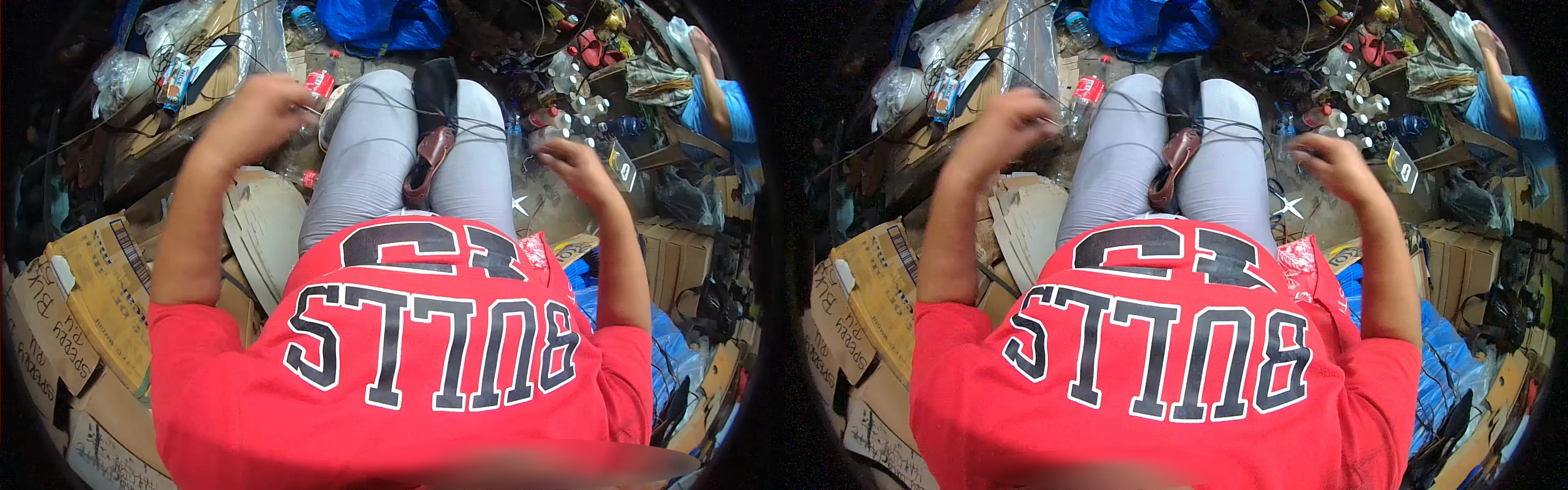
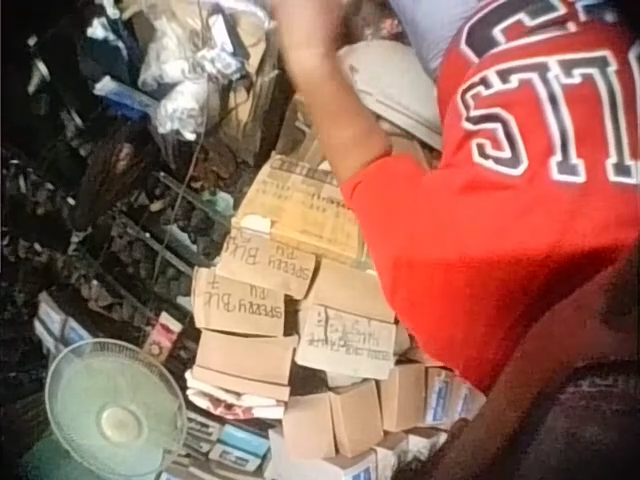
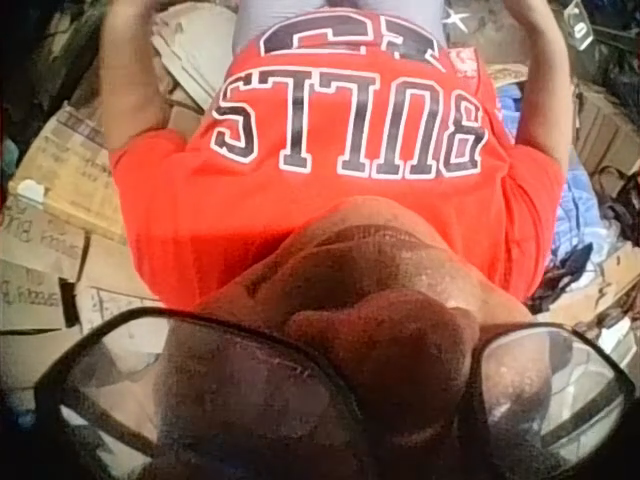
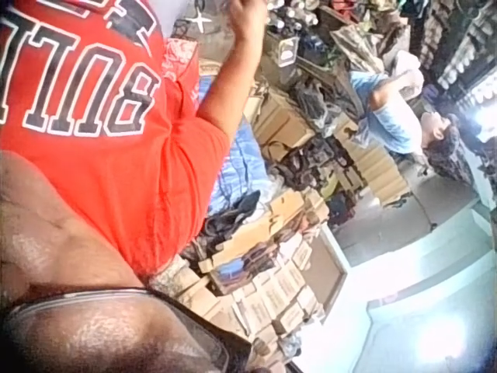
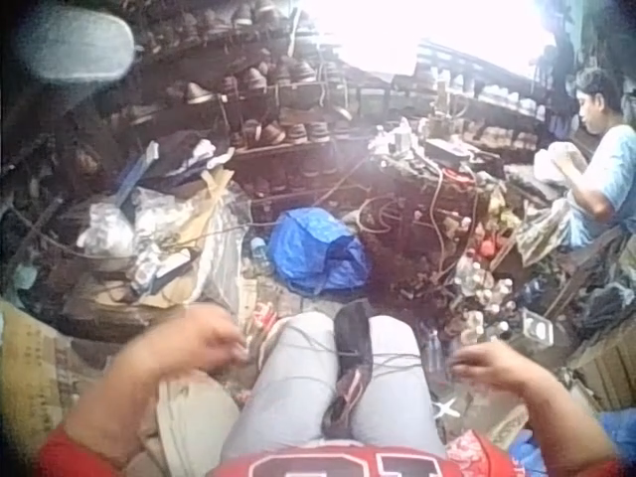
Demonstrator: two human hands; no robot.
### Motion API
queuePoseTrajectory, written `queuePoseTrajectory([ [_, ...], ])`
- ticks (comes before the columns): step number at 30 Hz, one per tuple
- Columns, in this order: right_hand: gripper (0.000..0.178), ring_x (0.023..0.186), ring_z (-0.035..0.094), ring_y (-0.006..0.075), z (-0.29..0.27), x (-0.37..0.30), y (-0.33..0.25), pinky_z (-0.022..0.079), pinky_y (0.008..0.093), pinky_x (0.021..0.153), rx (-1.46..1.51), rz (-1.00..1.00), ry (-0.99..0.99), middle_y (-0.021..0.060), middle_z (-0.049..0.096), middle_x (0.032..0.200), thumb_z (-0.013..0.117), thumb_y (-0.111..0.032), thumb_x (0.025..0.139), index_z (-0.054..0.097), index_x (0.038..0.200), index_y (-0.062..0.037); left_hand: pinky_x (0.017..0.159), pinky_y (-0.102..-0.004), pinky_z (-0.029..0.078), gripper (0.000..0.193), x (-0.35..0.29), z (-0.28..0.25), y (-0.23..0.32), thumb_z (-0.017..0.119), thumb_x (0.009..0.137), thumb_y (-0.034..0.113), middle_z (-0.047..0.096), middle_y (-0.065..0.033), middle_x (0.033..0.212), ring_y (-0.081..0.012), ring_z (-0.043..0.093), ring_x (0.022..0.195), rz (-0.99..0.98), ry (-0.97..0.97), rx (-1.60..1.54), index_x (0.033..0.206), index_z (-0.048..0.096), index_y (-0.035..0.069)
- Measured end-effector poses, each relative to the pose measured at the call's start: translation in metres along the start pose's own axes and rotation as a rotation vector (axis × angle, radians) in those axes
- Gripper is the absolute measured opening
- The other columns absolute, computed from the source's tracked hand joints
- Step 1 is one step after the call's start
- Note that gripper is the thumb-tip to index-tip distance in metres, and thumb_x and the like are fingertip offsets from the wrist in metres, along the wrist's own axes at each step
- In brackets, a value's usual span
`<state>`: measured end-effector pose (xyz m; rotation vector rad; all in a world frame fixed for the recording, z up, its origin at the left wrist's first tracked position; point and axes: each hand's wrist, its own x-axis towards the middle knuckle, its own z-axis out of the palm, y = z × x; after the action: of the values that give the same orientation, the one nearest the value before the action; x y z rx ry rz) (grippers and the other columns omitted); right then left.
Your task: Manually stitching the upper portion of a shoe using a needle and thread.
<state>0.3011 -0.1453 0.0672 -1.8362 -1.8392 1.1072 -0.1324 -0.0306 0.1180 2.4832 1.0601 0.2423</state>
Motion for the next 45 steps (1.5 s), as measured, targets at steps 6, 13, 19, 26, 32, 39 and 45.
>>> queuePoseTrajectory([
  [6, 0.033, 0.098, 0.062, 0.0278, -0.160, -0.181, 0.243, 0.046, 0.0348, 0.085, -0.637, 0.776, 0.459, 0.0159, 0.065, 0.102, 0.059, -0.030, 0.085, 0.065, 0.107, -0.0067, 0.077, -0.0361, 0.048, 0.031, -0.106, -0.165, -0.121, 0.061, 0.082, 0.035, 0.067, -0.0105, 0.096, -0.0277, 0.064, 0.088, -0.888, 0.638, 0.719, 0.102, 0.067, 0.012],
  [13, 0.042, 0.079, 0.057, 0.0181, -0.031, -0.046, 0.131, 0.045, 0.0300, 0.070, -0.244, 0.330, 0.363, 0.0107, 0.060, 0.086, 0.067, -0.030, 0.080, 0.060, 0.120, -0.0166, 0.083, -0.0299, 0.045, 0.034, 0.008, 0.020, -0.050, 0.066, 0.074, 0.009, 0.063, -0.0100, 0.098, -0.0203, 0.059, 0.087, -0.246, 0.547, -0.028, 0.107, 0.065, 0.005],
  [19, 0.027, 0.077, 0.049, 0.0108, 0.079, 0.033, 0.041, 0.040, 0.0258, 0.068, 0.348, 0.055, 0.234, 0.0006, 0.055, 0.085, 0.066, -0.022, 0.083, 0.060, 0.101, -0.0031, 0.081, -0.0348, 0.048, 0.033, 0.053, 0.106, 0.034, 0.067, 0.075, 0.014, 0.064, -0.0145, 0.100, -0.0286, 0.062, 0.091, 0.036, 0.123, -0.290, 0.109, 0.064, 0.010],
  [26, 0.020, 0.053, 0.039, 0.0064, 0.067, 0.013, 0.026, 0.032, 0.0214, 0.049, 0.753, 0.243, 0.101, -0.0044, 0.044, 0.064, 0.056, -0.026, 0.090, 0.050, 0.080, -0.0101, 0.054, -0.0295, 0.041, 0.027, 0.053, 0.108, 0.028, 0.069, 0.080, 0.027, 0.057, -0.0068, 0.058, -0.0111, 0.050, 0.055, -0.166, 0.121, -0.454, 0.073, 0.063, 0.001],
  [32, 0.021, 0.060, 0.032, 0.0026, 0.021, -0.003, 0.072, 0.025, 0.0200, 0.053, 0.472, 0.160, 0.330, -0.0093, 0.040, 0.066, 0.064, -0.023, 0.086, 0.051, 0.072, -0.0133, 0.053, -0.0274, 0.038, 0.023, 0.020, 0.068, -0.033, 0.067, 0.081, 0.022, 0.051, 0.0020, 0.061, -0.0085, 0.044, 0.060, -0.422, 0.351, -0.463, 0.070, 0.061, 0.003],
  [39, 0.024, 0.065, 0.039, 0.0045, -0.043, -0.068, 0.222, 0.032, 0.0204, 0.061, 0.314, 0.436, 0.653, -0.0063, 0.049, 0.071, 0.063, -0.032, 0.087, 0.059, 0.081, -0.0089, 0.061, -0.0245, 0.040, 0.020, -0.122, -0.007, -0.169, 0.065, 0.084, 0.022, 0.059, -0.0002, 0.074, -0.0102, 0.049, 0.064, -0.678, 0.874, -0.376, 0.088, 0.065, 0.002],
  [45, 0.036, 0.089, 0.055, 0.0109, -0.024, -0.024, 0.164, 0.043, 0.0237, 0.079, 0.224, 0.244, 0.503, 0.0047, 0.062, 0.107, 0.054, -0.019, 0.088, 0.057, 0.121, -0.0040, 0.098, -0.0366, 0.038, 0.043, -0.003, 0.045, -0.043, 0.065, 0.080, 0.017, 0.053, -0.0177, 0.124, -0.0297, 0.051, 0.113, -0.305, 0.829, -0.014, 0.119, 0.055, 0.004],
])
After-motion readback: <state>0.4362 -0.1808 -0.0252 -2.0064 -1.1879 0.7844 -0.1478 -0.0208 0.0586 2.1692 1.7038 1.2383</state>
